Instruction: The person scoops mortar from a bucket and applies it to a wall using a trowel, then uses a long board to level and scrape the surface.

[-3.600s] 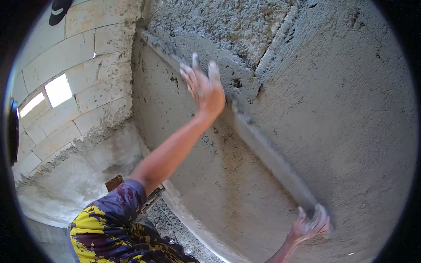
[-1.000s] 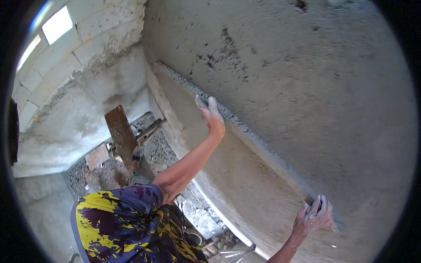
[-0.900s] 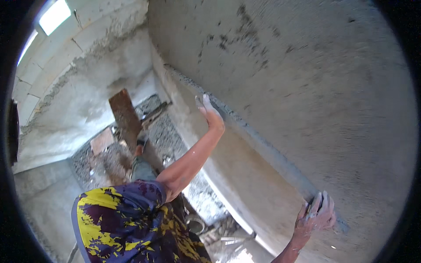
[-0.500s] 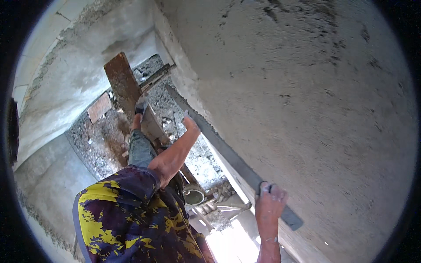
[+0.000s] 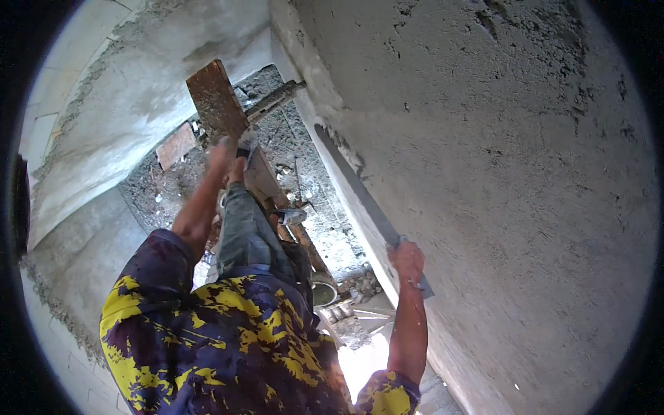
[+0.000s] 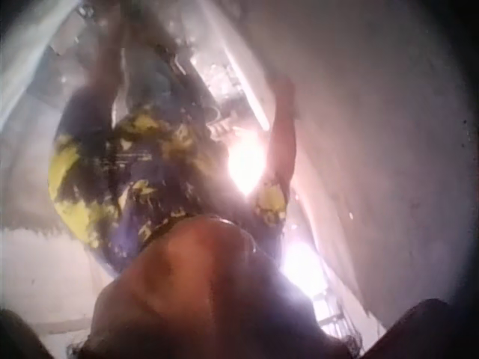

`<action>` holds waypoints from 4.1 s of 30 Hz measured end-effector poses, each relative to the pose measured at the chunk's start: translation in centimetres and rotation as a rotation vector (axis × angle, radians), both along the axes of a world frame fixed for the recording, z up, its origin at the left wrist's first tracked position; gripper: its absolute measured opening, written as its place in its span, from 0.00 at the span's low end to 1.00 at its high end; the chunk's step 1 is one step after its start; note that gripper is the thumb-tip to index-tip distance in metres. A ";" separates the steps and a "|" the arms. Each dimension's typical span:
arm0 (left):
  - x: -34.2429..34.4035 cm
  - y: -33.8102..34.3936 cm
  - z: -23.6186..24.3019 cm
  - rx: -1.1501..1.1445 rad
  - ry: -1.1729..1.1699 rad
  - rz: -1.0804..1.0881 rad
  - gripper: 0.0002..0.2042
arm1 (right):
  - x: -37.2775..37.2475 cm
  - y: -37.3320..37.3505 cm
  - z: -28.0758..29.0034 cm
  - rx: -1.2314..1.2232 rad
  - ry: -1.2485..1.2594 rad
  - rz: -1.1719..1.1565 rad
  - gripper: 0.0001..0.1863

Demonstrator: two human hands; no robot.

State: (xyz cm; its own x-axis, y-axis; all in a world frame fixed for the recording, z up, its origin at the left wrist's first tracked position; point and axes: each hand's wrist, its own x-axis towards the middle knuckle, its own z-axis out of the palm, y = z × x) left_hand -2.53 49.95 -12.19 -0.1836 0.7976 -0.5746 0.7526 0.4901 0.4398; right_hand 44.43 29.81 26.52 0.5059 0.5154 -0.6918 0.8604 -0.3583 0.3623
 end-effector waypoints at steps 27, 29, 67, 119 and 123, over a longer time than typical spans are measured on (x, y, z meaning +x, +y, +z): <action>0.4 -10.2 11.4 -0.179 -0.067 0.282 0.23 | -0.5 -18.8 2.3 0.142 -0.078 0.115 0.20; -2.7 -10.3 7.1 -0.013 -0.245 0.337 0.23 | -2.6 -18.4 3.2 0.258 -0.043 0.312 0.19; 34.9 26.7 51.6 1.025 -1.276 0.754 0.28 | 5.8 4.6 14.9 1.389 -0.538 0.628 0.21; 34.4 22.3 69.1 1.332 -0.978 0.288 0.28 | 8.1 -0.8 12.4 1.569 -0.833 0.525 0.17; 31.7 29.6 70.8 1.434 -0.910 0.445 0.28 | 3.7 7.1 16.1 1.680 -0.890 0.388 0.27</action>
State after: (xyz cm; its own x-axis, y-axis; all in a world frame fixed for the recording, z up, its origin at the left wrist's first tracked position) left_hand 29.14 79.57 58.62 -0.5574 0.7043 0.4396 -0.0279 -0.5451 0.8379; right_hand 48.17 36.87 42.58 0.0915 0.4274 0.8994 0.7580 -0.6156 0.2155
